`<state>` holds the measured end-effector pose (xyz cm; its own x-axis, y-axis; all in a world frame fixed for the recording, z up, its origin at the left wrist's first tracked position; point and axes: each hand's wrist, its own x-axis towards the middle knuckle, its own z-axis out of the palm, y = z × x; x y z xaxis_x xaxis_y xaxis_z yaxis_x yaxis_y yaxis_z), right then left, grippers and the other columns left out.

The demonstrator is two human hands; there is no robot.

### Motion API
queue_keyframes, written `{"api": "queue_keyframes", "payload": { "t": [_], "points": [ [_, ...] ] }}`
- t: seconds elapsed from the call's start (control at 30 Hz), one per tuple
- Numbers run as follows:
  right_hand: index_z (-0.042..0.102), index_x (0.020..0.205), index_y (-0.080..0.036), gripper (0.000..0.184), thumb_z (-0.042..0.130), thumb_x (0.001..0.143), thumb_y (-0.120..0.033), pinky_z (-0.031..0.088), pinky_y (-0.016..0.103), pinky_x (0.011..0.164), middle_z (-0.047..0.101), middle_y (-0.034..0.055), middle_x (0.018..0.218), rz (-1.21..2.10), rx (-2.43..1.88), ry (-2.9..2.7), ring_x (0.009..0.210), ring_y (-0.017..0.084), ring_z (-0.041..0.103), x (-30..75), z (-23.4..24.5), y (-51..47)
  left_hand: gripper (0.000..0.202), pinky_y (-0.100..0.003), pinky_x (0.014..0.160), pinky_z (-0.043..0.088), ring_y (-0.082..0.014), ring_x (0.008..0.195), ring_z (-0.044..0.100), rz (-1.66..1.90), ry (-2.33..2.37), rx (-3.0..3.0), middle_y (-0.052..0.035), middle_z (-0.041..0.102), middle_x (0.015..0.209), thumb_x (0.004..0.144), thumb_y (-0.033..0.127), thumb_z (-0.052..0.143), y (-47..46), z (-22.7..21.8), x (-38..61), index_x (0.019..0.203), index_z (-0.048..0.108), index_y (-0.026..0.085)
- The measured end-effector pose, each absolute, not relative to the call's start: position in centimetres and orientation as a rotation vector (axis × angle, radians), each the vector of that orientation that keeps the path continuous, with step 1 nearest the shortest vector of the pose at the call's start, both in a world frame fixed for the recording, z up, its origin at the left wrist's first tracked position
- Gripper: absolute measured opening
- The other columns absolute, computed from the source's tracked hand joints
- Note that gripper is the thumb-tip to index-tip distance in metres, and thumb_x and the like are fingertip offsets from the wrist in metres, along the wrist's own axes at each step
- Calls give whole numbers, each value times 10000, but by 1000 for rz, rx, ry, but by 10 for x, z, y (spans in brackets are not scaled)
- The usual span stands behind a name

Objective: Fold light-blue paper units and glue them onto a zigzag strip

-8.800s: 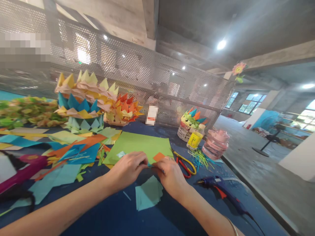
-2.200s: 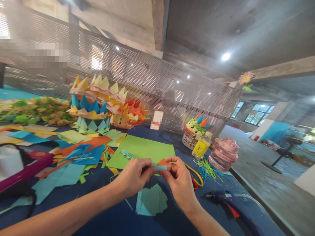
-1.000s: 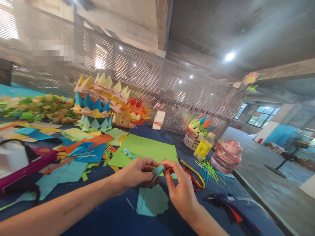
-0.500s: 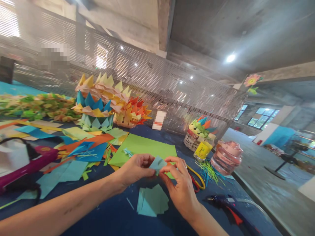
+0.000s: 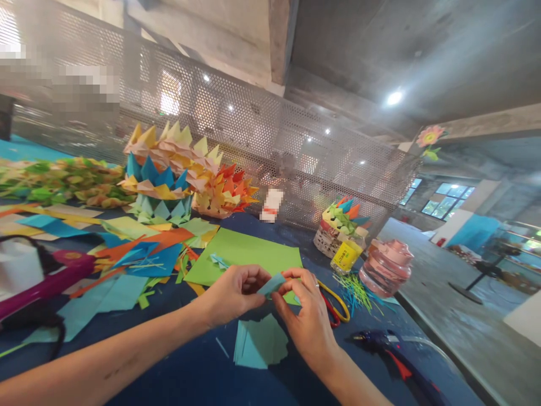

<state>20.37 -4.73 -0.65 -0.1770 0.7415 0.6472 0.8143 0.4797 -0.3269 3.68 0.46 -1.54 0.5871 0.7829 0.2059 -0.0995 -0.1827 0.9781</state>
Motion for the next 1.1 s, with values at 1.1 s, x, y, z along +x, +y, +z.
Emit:
{"api": "queue_keyframes", "payload": {
  "t": [1.1],
  "points": [
    [478, 687, -205, 140, 557, 802, -218, 453, 275, 639, 566, 4, 688, -68, -1327, -1870, 655, 153, 552, 195, -13, -52, 125, -257, 708, 462, -179, 809, 629, 968, 578, 1627, -31, 684, 814, 702, 180, 588, -5, -13, 41, 821, 598, 143]
  ]
}}
